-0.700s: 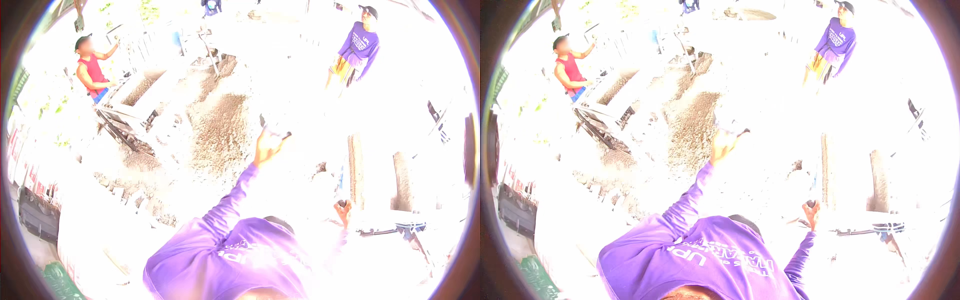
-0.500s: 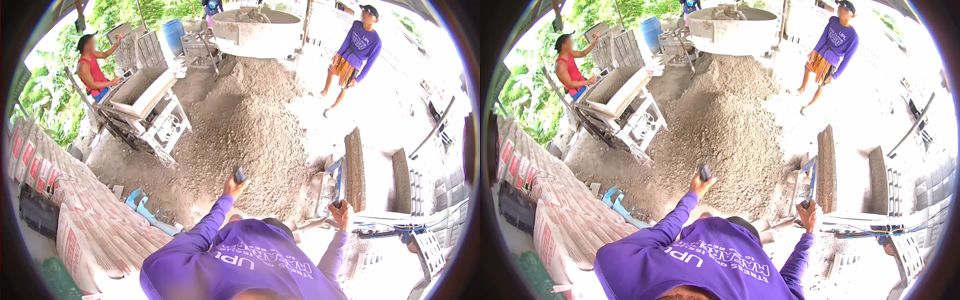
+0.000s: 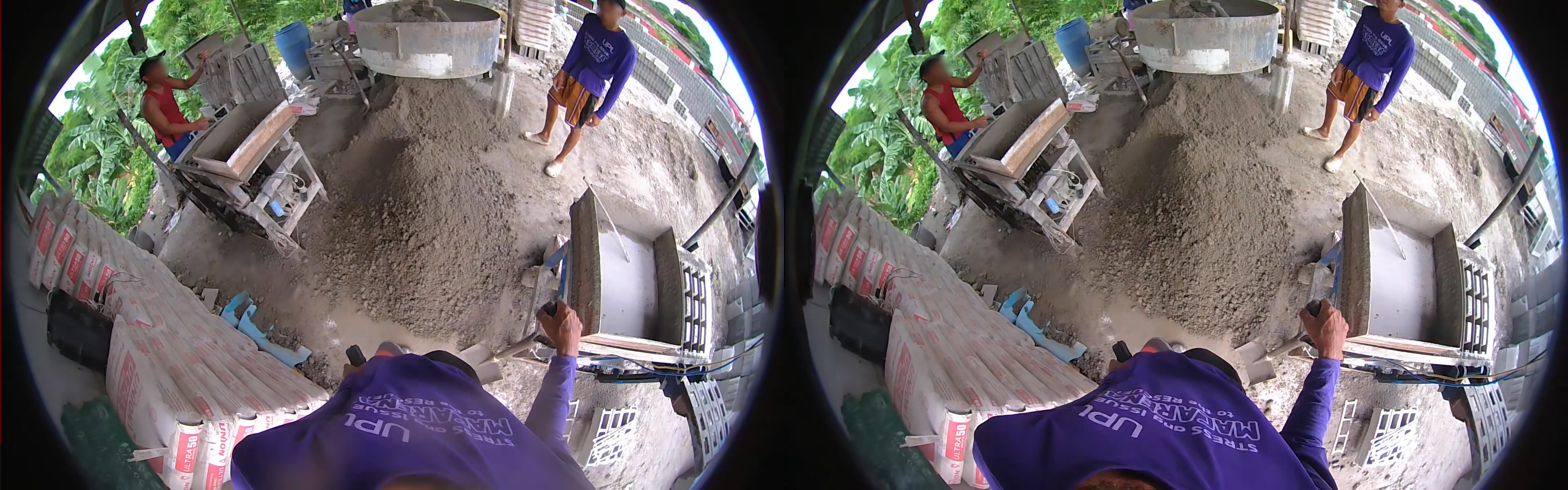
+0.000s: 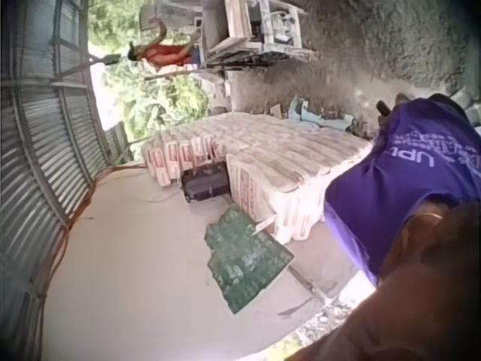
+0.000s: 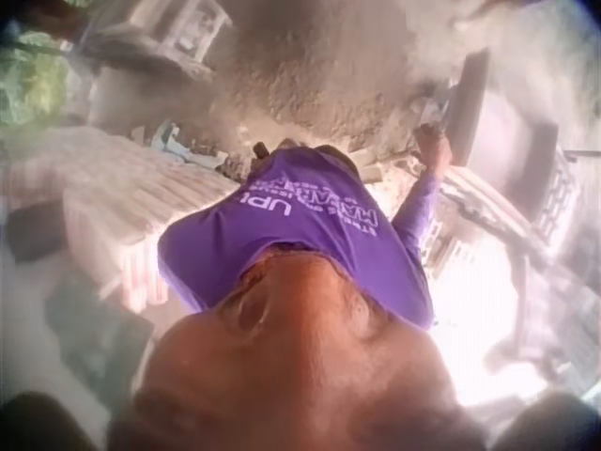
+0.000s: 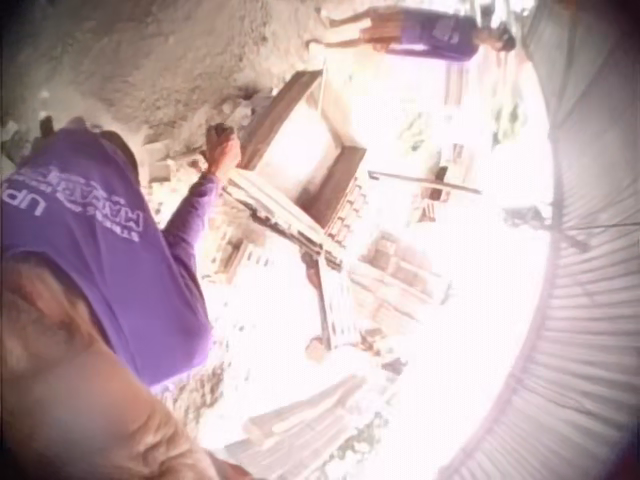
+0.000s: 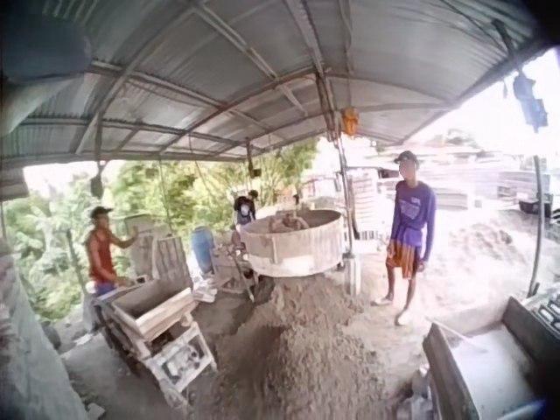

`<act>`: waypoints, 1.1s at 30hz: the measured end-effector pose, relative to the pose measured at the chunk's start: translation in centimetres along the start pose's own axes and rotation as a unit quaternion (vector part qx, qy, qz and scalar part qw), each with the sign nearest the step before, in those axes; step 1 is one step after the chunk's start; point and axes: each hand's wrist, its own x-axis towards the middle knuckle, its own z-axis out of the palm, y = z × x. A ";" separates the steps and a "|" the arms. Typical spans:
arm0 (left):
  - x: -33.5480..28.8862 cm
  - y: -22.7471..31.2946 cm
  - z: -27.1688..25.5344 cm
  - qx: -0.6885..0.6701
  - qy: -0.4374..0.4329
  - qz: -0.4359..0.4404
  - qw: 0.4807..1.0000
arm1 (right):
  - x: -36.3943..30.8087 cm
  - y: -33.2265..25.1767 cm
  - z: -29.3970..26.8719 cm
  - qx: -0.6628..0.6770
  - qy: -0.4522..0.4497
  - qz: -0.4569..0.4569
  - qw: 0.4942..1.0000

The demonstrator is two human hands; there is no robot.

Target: The person picks up a shovel and scoops concrete mixture from a pile on the ground into a brick-making machine hopper. They push and spread the mixture in the hopper by hand and shovel more mixture into it.

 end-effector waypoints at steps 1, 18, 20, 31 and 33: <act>0.0 0.1 -0.1 0.003 0.013 0.014 1.000 | 0.2 -0.3 0.1 0.005 0.001 -0.008 1.000; -5.3 10.3 -0.1 0.066 -0.071 0.197 0.976 | -3.4 -0.9 -0.1 0.046 0.009 -0.043 0.998; -5.3 10.4 0.6 0.133 -0.087 0.251 0.955 | -4.5 -0.2 -0.5 0.044 0.001 -0.033 0.998; -5.0 16.0 0.7 0.060 -0.162 0.256 0.951 | -7.2 1.5 -1.2 0.037 0.036 0.052 0.997; -5.9 19.6 0.8 -0.010 -0.226 0.251 0.941 | -6.8 0.7 -1.0 0.041 0.030 0.048 0.998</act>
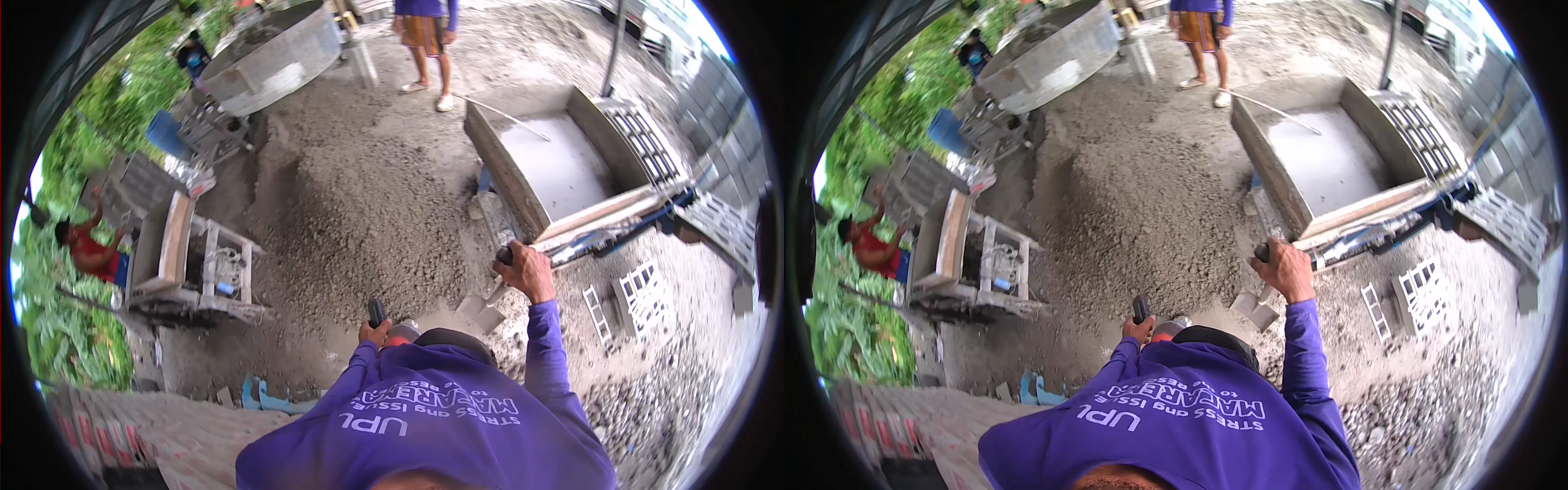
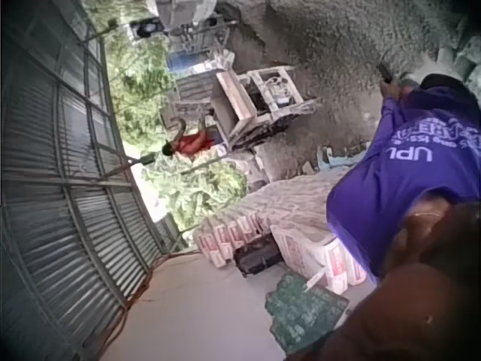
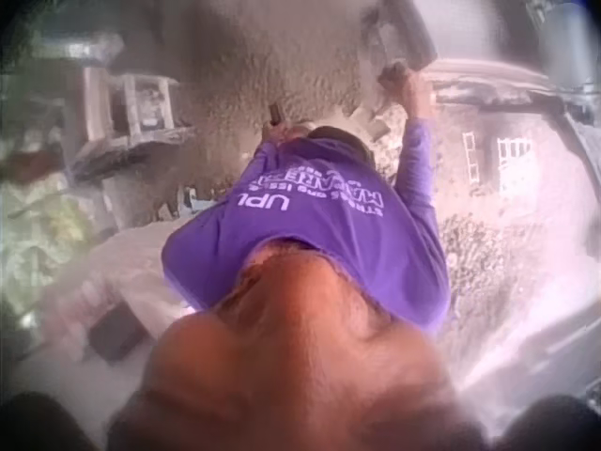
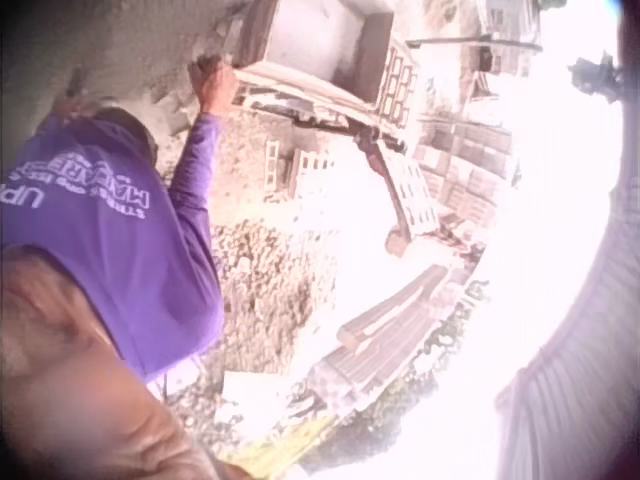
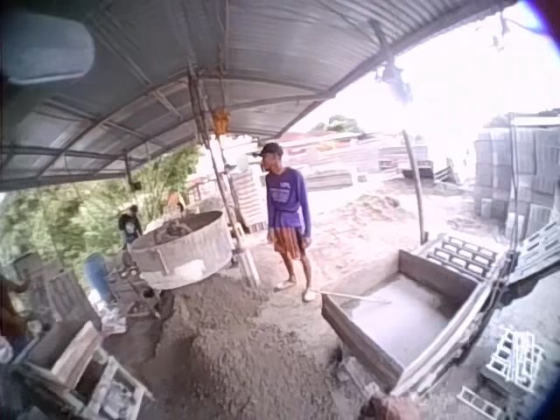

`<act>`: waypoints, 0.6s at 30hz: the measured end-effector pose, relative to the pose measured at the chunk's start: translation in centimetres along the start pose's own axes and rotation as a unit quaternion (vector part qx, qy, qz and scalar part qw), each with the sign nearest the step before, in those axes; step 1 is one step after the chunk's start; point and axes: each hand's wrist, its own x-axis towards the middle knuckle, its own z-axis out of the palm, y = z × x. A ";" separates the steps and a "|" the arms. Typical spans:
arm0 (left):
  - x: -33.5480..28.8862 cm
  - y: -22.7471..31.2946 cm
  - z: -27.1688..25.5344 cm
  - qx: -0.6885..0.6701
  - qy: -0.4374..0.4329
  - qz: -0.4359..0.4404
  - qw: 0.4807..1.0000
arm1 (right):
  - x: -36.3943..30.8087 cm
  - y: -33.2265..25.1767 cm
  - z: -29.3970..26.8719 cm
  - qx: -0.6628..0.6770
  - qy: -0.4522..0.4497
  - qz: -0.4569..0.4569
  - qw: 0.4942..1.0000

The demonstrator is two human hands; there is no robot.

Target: The person picks up a shovel and scoops concrete mixture from a pile on the ground into a brick-making machine hopper. They push and spread the mixture in the hopper by hand and shovel more mixture into it.

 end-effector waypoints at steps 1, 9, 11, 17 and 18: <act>0.8 1.7 0.3 -0.066 0.000 0.070 0.995 | 0.4 -0.9 0.1 0.002 -0.007 0.000 1.000; -7.8 25.8 3.3 -0.142 -0.294 0.489 0.809 | -1.3 -7.3 1.5 0.285 0.229 0.148 0.919; -9.1 27.1 5.0 -0.122 -0.359 0.582 0.720 | -2.1 -8.2 3.5 0.441 0.271 0.198 0.832; -9.7 24.4 8.6 -0.037 -0.350 0.596 0.722 | -5.7 -13.3 6.2 0.451 0.421 0.311 0.723; -11.5 24.5 8.2 -0.015 -0.361 0.599 0.714 | -6.8 -13.5 6.5 0.420 0.464 0.287 0.725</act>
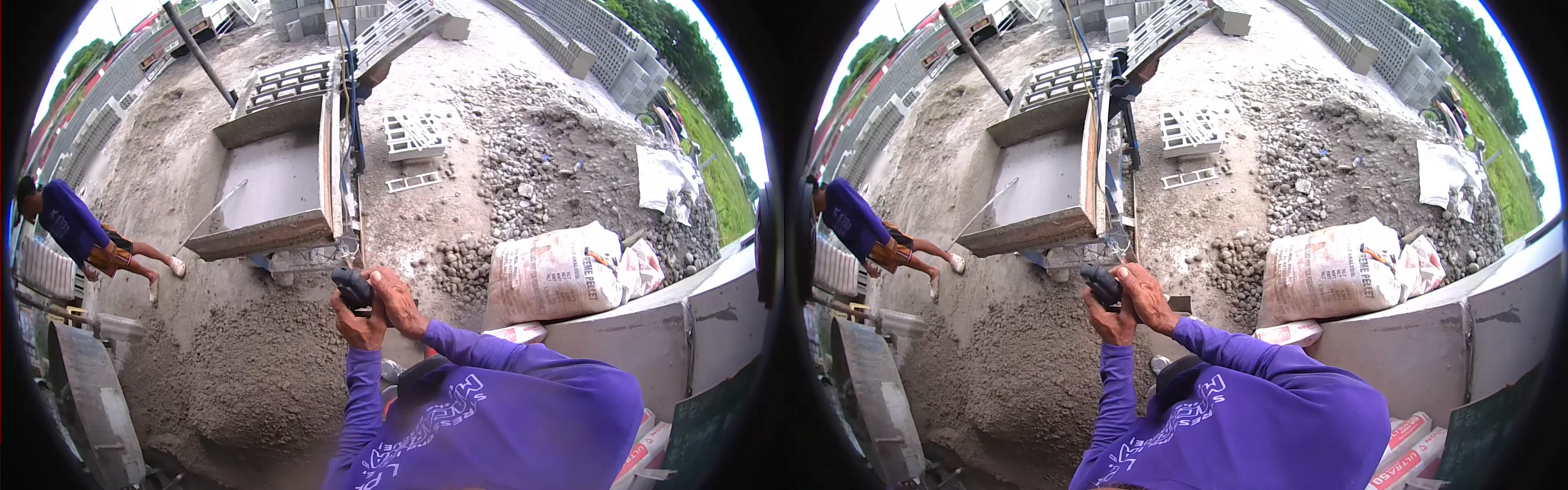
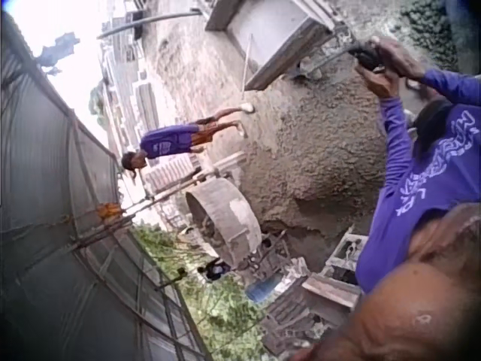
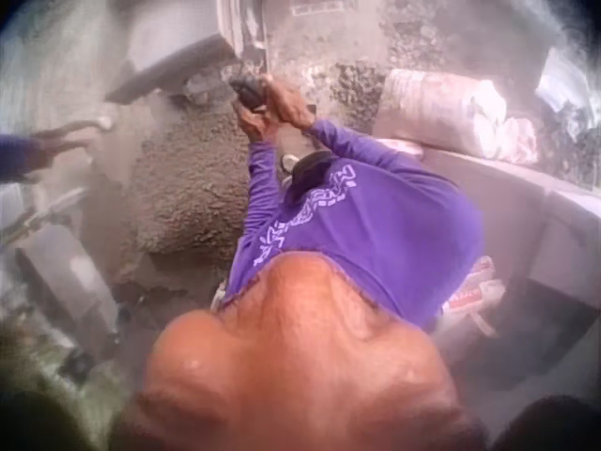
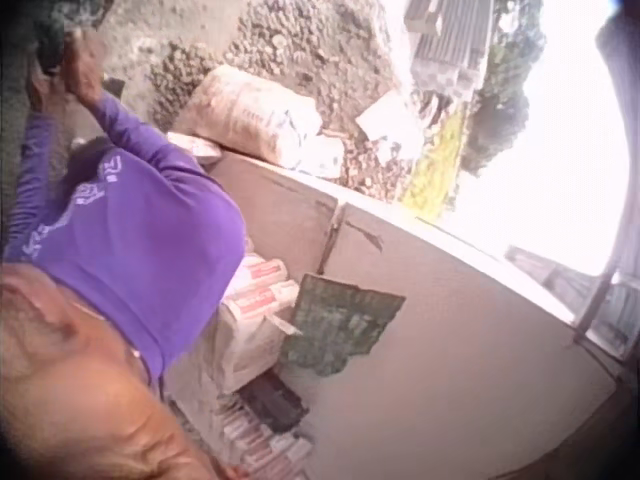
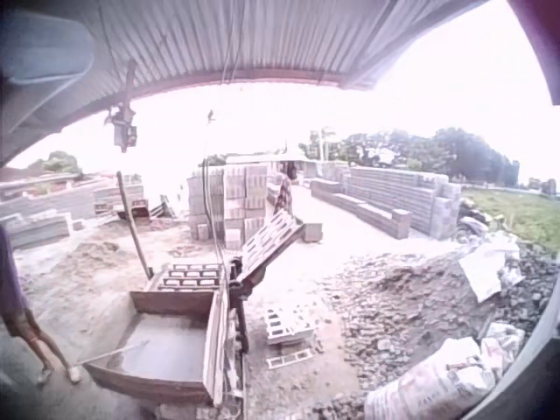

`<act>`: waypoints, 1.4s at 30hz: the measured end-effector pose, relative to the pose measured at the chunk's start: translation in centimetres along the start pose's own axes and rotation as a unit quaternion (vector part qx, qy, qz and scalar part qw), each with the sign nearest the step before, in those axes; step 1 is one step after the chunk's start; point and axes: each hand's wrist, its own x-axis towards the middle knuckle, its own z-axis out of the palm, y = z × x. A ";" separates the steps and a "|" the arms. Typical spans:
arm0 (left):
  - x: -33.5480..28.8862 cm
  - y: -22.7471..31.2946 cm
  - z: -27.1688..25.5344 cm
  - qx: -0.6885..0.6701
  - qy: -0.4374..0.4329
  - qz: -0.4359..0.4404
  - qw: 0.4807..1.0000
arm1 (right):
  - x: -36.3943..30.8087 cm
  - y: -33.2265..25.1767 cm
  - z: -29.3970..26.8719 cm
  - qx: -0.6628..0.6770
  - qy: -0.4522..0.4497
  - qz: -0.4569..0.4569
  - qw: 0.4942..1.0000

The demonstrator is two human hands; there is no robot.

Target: The person picks up a shovel and scoops concrete mixture from a pile on the ground into a brick-making machine hopper. They push and spread the mixture in the hopper by hand and shovel more mixture into it.

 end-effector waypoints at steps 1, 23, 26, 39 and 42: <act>-0.6 0.2 0.2 -0.011 -0.014 0.006 1.000 | -1.2 0.1 -0.3 0.010 0.018 0.023 1.000; 0.6 1.0 5.0 0.153 -0.268 0.150 0.939 | -7.8 -1.4 -16.7 0.026 0.225 -0.143 0.964; 2.0 -1.0 6.9 0.131 -0.221 0.237 0.937 | -12.3 -3.0 -24.5 -0.062 0.378 -0.072 0.921; 11.1 -3.7 16.3 0.319 -0.273 0.166 0.892 | -47.9 -21.8 -20.1 -0.570 0.797 -0.148 0.134; 9.9 -2.2 16.0 0.332 -0.249 0.170 0.894 | -55.0 -22.4 -18.8 -0.584 0.812 0.026 -0.012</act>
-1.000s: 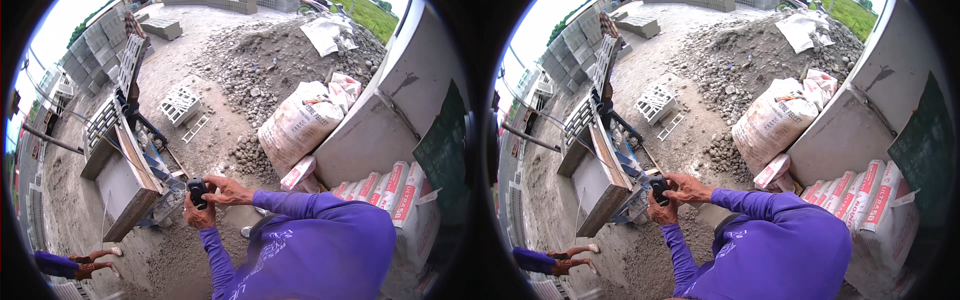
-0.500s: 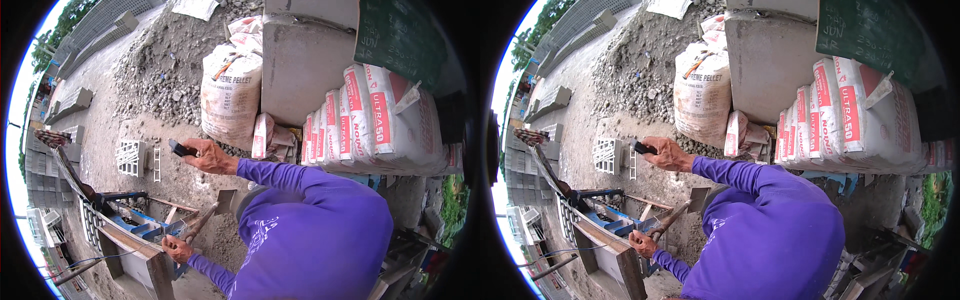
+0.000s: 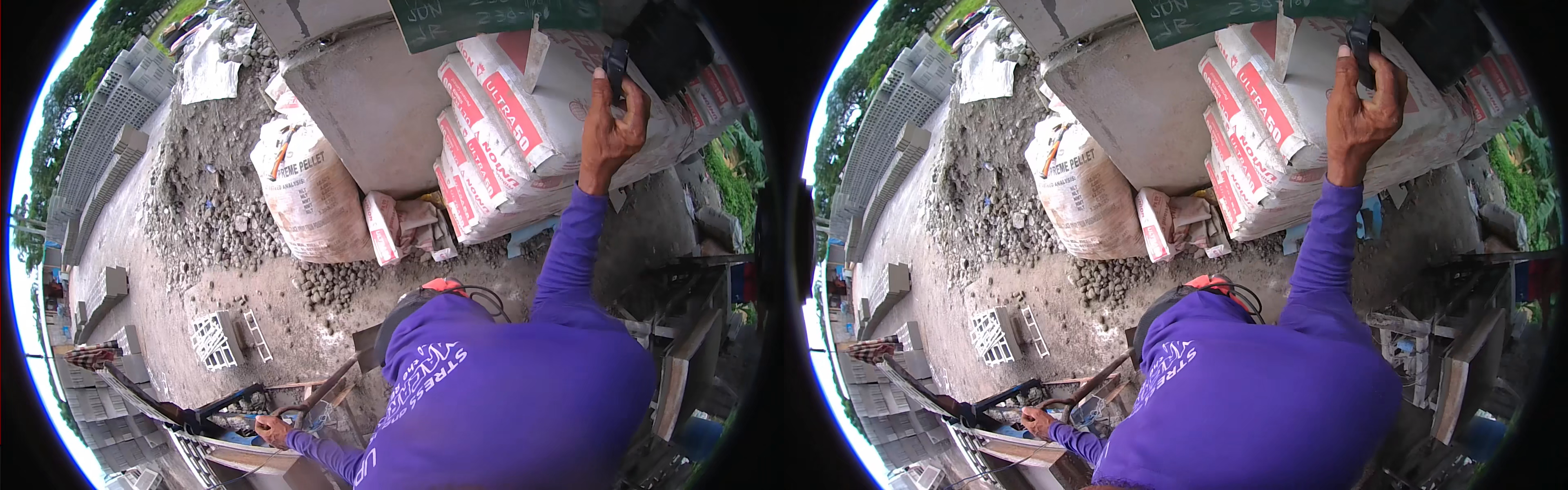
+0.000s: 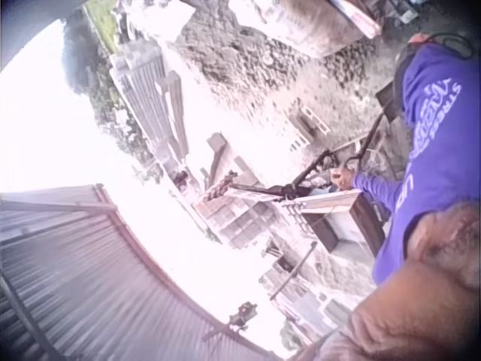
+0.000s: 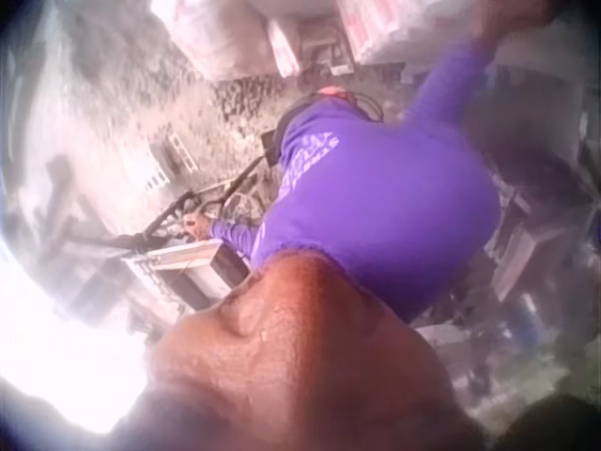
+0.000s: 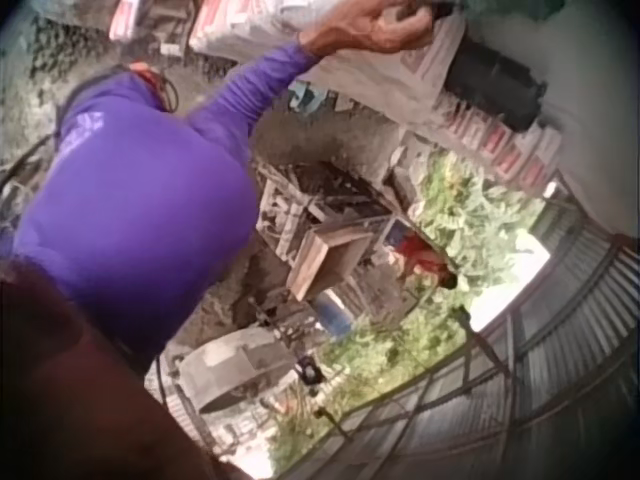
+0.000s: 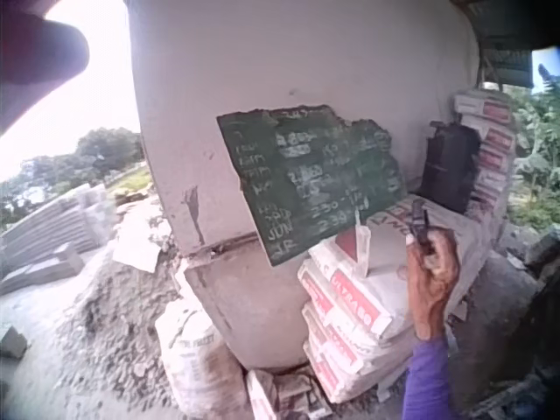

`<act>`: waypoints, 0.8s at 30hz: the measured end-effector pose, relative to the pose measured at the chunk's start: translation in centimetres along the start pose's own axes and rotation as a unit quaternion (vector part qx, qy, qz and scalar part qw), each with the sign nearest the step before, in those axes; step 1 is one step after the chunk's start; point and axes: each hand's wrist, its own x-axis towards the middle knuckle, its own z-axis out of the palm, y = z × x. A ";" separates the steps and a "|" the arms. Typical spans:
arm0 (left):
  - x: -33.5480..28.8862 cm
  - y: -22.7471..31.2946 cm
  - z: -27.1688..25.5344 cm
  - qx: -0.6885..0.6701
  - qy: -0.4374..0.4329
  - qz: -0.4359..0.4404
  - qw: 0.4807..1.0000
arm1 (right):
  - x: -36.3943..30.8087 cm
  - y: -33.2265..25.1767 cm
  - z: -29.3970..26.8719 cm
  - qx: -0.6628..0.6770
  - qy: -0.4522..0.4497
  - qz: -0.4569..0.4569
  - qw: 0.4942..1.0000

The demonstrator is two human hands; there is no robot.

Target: The person picks up a shovel and scoops concrete mixture from a pile on the ground into a brick-making machine hopper. They push and spread the mixture in the hopper by hand and shovel more mixture into it.

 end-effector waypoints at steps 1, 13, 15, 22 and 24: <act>0.0 0.5 -0.2 -0.012 -0.008 -0.006 1.000 | 0.7 2.9 0.6 -0.066 -0.052 -0.006 0.996; -8.5 -1.4 -3.6 -0.105 0.100 0.084 0.986 | -0.8 1.1 2.4 0.157 0.042 -0.100 0.982; -10.8 -1.0 -3.5 -0.132 0.143 0.077 0.978 | -6.2 -8.7 1.7 0.327 -0.056 0.045 0.942; -17.9 -0.8 -8.2 -0.252 0.121 0.047 0.959 | -26.9 -30.0 -6.2 0.477 -0.783 -0.133 0.377; -19.1 -1.3 -7.6 -0.371 0.099 0.007 0.923 | -30.3 -32.5 -10.8 0.502 -0.792 -0.237 0.255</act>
